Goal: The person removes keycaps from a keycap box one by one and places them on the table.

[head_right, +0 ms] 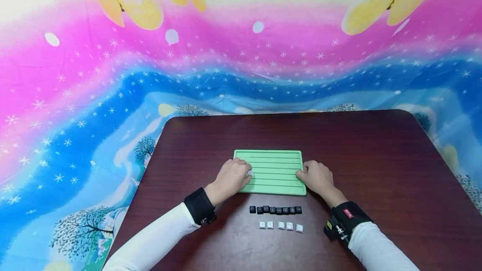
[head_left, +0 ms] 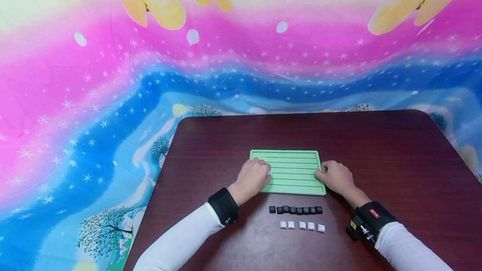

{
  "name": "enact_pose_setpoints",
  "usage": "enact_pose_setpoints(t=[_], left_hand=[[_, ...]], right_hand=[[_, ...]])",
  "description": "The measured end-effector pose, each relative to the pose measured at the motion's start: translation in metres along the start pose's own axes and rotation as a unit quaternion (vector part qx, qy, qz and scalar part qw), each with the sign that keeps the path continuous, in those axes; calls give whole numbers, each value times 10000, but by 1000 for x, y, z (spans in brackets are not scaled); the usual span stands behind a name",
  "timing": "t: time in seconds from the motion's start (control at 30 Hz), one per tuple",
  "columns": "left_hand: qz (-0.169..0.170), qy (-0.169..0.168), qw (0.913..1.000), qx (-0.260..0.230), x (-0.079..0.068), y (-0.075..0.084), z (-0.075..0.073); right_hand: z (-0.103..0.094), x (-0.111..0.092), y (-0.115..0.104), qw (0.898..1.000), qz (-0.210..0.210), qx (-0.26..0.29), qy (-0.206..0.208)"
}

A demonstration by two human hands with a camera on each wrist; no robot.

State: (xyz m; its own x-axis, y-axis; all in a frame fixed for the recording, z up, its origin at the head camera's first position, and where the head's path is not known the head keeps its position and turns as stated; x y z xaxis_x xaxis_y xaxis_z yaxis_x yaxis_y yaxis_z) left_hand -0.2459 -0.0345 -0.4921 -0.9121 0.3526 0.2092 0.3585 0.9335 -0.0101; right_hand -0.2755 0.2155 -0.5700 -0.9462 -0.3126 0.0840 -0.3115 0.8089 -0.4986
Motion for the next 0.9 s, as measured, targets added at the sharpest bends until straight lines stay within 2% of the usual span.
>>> enact_pose_setpoints(t=[0.37, 0.57, 0.9], left_hand=[[58, -83, 9999, -36, -4, 6, -2], [140, 13, 9999, 79, -8, 11, -10], [276, 69, 9996, 92, -14, 16, -14]], right_hand=[[-1, 0, -1, 10000, -4, 13, -31], [-1, 0, -1, 10000, 49, 13, -62], [-1, 0, 0, 9999, 105, 13, -67]])
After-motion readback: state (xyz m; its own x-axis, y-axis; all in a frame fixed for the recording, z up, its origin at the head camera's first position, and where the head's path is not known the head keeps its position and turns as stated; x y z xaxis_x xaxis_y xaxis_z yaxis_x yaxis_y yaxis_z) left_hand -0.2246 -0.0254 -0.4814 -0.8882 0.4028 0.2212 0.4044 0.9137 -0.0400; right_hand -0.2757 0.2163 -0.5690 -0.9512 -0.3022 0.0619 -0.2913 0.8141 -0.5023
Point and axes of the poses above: each hand's wrist, its own x-axis towards the middle knuckle, its own z-axis out of the palm, y = z × x, the point moved 7 cm from there along x, towards the middle knuckle, and after that the axes turned 14 degrees about -z, right-handed, at the moved point
